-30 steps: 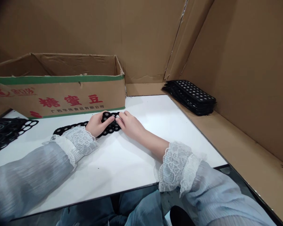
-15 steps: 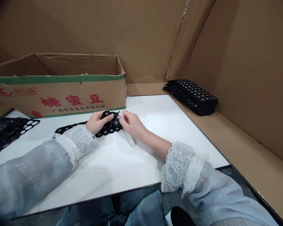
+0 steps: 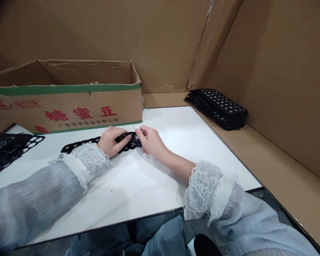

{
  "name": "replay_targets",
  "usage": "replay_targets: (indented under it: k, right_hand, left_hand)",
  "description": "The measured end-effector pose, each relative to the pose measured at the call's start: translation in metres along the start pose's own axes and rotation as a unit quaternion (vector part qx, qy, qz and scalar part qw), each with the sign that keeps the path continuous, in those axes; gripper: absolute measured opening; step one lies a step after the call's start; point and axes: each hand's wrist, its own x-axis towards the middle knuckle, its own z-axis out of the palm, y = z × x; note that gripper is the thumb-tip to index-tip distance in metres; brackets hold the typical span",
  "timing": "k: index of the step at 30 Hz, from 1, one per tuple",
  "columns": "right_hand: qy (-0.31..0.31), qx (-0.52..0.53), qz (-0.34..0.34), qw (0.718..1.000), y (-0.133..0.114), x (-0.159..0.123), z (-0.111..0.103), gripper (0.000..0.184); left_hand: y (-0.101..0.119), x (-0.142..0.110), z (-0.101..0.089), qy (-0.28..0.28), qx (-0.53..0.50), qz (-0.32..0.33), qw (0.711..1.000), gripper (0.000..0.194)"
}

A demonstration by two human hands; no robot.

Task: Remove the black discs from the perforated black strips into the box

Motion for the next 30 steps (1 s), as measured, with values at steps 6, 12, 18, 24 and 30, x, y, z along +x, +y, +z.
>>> replay_targets:
  k: [6,12,18,24,30]
  right_hand:
    - [0.027,-0.168,-0.078,0.982,0.000,0.001,0.003,0.023]
    - [0.023,-0.261,-0.100,0.960,-0.002,-0.002,0.010,0.020]
    - [0.022,-0.249,-0.119,0.961,-0.004,-0.004,0.013,0.021]
    - [0.037,-0.095,-0.057,0.993,0.003,0.005,0.006,0.026]
    - [0.021,0.049,-0.019,0.998,0.006,0.004,0.002,0.026]
  left_hand:
    - [0.007,0.002,-0.002,-0.001,-0.010,-0.071,0.997,0.031]
    - [0.010,0.004,-0.001,-0.013,-0.026,-0.131,0.991,0.027]
    - [0.005,0.006,0.001,0.002,-0.032,-0.151,0.988,0.020]
    - [0.003,0.007,0.003,0.034,-0.017,-0.165,0.986,0.029]
    - [0.001,0.005,0.001,0.081,-0.022,-0.151,0.985,0.020]
